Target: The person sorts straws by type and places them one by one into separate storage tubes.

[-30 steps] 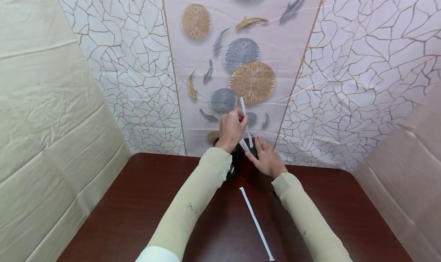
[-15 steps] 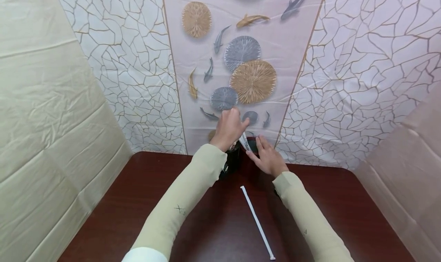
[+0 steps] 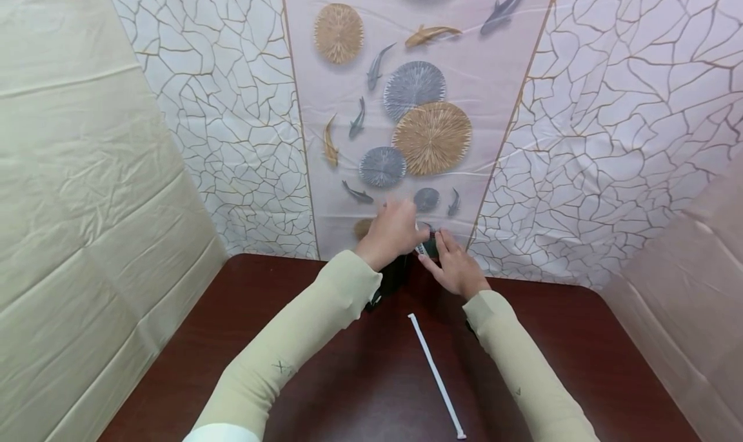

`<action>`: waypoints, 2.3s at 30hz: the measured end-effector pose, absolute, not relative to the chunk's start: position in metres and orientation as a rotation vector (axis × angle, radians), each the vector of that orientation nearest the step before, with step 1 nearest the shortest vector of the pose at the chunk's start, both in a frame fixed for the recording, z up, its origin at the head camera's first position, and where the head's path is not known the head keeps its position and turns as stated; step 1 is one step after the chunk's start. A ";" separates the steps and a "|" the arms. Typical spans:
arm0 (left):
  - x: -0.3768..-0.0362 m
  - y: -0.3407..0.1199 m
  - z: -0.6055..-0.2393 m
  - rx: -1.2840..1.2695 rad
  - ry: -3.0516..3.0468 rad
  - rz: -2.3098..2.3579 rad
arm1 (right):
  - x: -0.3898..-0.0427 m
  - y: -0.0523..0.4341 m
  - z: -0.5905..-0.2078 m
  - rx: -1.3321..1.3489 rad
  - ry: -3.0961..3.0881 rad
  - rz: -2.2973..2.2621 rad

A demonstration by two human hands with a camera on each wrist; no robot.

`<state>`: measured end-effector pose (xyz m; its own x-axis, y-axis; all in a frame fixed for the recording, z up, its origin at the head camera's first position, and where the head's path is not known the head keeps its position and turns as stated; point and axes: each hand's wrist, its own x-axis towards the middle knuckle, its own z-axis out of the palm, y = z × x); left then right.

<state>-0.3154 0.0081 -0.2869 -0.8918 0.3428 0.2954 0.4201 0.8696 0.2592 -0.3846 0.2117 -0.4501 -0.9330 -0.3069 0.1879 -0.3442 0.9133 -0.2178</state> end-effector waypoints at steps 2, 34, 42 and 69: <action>-0.313 0.010 -0.294 -0.581 -2.861 -0.456 | -0.384 0.212 -0.450 0.494 -2.929 0.368; -0.300 0.032 -0.464 -0.301 -3.251 -1.011 | -0.384 0.213 -0.452 0.480 -2.907 0.380; -0.307 0.037 -0.493 -0.139 -3.259 -1.144 | -0.382 0.213 -0.451 0.483 -2.895 0.385; -0.323 0.033 -0.506 0.282 -3.100 -1.638 | -0.384 0.212 -0.452 0.485 -2.888 0.382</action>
<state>-0.3229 0.0330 -0.5059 -0.9177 0.0346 -0.3959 -0.3075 0.5691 0.7626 -0.3839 0.2115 -0.4518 -0.9290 -0.2939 0.2251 -0.3422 0.9136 -0.2197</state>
